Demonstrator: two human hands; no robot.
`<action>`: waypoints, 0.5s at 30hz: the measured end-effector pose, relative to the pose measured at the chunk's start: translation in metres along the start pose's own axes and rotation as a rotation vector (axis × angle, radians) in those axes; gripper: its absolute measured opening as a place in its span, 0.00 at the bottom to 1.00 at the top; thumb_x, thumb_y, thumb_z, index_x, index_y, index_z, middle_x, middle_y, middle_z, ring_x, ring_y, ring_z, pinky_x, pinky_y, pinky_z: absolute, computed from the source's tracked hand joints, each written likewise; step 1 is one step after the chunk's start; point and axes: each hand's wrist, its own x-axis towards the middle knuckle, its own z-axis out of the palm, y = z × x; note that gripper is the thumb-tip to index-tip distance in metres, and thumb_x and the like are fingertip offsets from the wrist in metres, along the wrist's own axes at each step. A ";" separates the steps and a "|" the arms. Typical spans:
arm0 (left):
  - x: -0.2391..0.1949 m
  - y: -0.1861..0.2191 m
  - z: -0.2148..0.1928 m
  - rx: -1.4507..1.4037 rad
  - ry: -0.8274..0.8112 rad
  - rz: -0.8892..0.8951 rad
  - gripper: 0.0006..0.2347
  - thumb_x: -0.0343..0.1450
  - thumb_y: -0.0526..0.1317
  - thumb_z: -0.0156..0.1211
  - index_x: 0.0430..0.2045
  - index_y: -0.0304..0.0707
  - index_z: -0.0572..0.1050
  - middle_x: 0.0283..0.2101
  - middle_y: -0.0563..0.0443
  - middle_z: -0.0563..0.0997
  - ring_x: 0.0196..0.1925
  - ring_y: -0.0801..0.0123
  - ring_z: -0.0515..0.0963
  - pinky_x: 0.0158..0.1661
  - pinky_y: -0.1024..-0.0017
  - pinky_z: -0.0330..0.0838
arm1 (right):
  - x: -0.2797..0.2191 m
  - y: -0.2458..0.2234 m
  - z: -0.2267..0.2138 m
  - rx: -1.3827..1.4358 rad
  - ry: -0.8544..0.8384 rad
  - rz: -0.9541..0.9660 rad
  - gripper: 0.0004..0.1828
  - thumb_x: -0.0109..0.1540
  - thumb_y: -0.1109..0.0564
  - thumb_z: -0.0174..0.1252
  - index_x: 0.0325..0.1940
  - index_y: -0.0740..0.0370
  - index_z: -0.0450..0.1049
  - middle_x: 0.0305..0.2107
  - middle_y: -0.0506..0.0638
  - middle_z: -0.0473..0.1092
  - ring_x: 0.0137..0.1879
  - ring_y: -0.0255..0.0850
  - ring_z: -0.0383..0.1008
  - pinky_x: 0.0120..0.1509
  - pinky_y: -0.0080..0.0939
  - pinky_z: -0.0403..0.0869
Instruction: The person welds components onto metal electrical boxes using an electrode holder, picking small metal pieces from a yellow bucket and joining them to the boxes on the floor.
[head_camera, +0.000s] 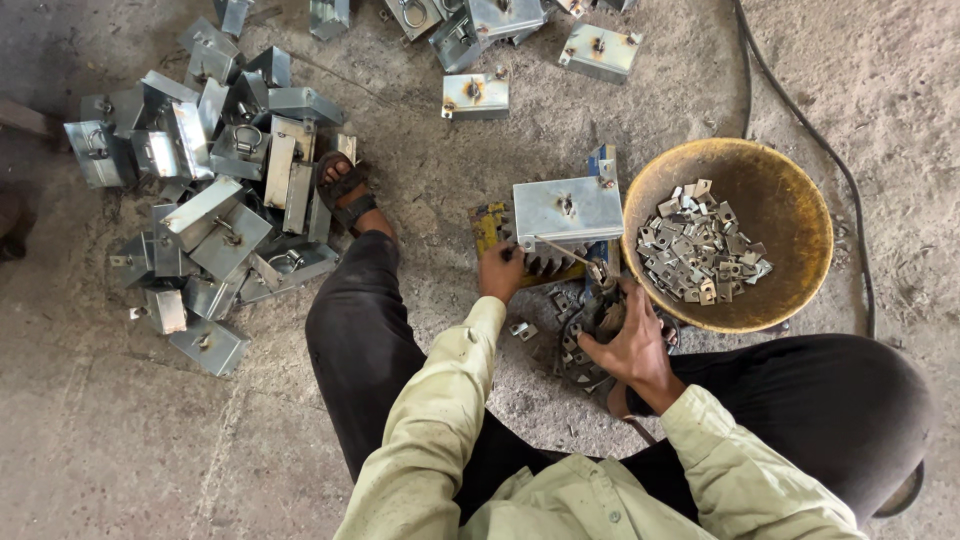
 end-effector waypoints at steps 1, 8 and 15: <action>0.000 0.001 -0.001 0.000 -0.001 0.005 0.10 0.67 0.42 0.64 0.32 0.33 0.82 0.33 0.37 0.84 0.36 0.50 0.86 0.40 0.62 0.77 | 0.001 0.000 0.000 -0.001 0.011 -0.032 0.59 0.50 0.50 0.71 0.72 0.82 0.44 0.57 0.86 0.60 0.60 0.79 0.68 0.61 0.66 0.77; 0.006 -0.008 0.005 0.046 -0.026 -0.032 0.10 0.66 0.40 0.63 0.35 0.32 0.83 0.37 0.35 0.85 0.41 0.50 0.84 0.43 0.61 0.75 | 0.009 -0.023 -0.006 -0.027 0.022 0.015 0.59 0.49 0.49 0.72 0.70 0.81 0.46 0.56 0.80 0.62 0.60 0.72 0.67 0.64 0.62 0.71; 0.016 -0.056 0.031 -0.138 -0.045 -0.048 0.14 0.67 0.40 0.59 0.44 0.36 0.79 0.43 0.40 0.83 0.47 0.55 0.84 0.48 0.62 0.75 | 0.020 -0.047 -0.020 0.010 0.000 0.032 0.49 0.52 0.50 0.71 0.68 0.73 0.55 0.52 0.70 0.63 0.59 0.63 0.66 0.66 0.57 0.67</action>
